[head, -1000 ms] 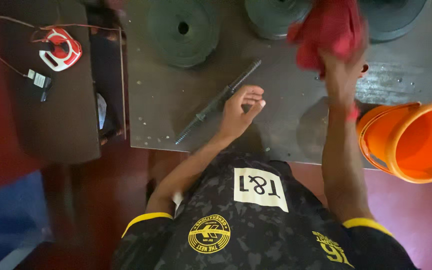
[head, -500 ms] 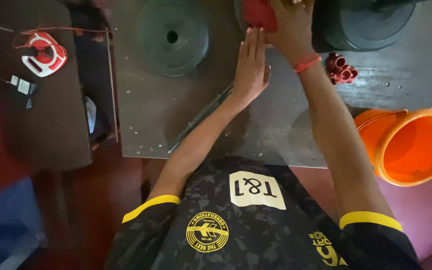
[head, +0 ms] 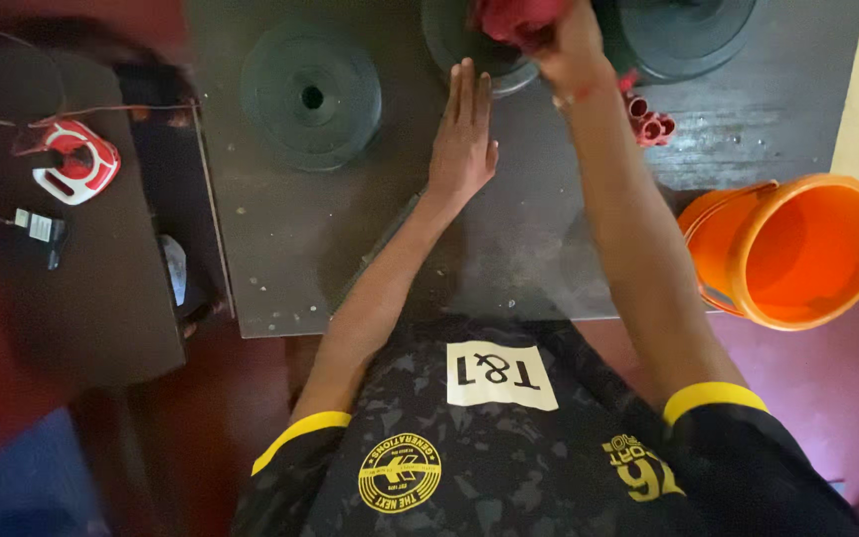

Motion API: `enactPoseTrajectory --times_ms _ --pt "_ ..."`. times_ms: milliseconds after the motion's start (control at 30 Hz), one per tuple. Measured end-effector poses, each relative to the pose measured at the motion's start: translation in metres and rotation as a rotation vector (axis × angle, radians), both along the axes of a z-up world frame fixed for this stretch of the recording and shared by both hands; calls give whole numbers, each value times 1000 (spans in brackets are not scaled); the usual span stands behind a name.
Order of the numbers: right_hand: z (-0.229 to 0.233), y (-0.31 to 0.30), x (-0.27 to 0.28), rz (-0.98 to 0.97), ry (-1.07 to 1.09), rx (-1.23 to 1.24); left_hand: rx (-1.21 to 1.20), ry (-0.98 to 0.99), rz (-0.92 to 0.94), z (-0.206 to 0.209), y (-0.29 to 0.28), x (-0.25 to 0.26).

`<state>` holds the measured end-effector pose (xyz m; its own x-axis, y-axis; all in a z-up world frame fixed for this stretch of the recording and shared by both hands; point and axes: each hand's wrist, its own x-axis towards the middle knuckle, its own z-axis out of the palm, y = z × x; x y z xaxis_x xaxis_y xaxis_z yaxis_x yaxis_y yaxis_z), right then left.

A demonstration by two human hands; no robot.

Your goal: The person wipes small red plastic collars and black weight plates with a red cloth. They repeatedly dip the cloth into an orange bucket of water, wring it out, and wipe each item before placing it back on the table.

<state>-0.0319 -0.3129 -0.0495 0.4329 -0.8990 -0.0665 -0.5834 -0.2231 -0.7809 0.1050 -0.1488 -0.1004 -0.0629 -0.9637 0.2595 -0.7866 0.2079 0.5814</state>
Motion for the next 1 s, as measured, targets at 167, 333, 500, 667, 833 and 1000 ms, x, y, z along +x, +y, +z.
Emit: enactPoseTrajectory --times_ms 167,333,500,667,833,1000 --pt "-25 98 -98 -358 -1168 605 54 -9 17 -19 -6 9" --pt "-38 261 -156 -511 -715 351 -64 -30 20 -40 -34 23" --pt "-20 347 -161 -857 -1298 921 -150 -153 -109 -28 -90 3" --pt "-13 365 -163 -882 -1342 927 -239 -191 -200 -27 -116 3" --pt "3 368 -165 -890 -1474 809 -261 -162 -291 -37 -135 25" --pt "5 374 -172 -875 -1510 802 -166 95 -306 -15 -139 57"
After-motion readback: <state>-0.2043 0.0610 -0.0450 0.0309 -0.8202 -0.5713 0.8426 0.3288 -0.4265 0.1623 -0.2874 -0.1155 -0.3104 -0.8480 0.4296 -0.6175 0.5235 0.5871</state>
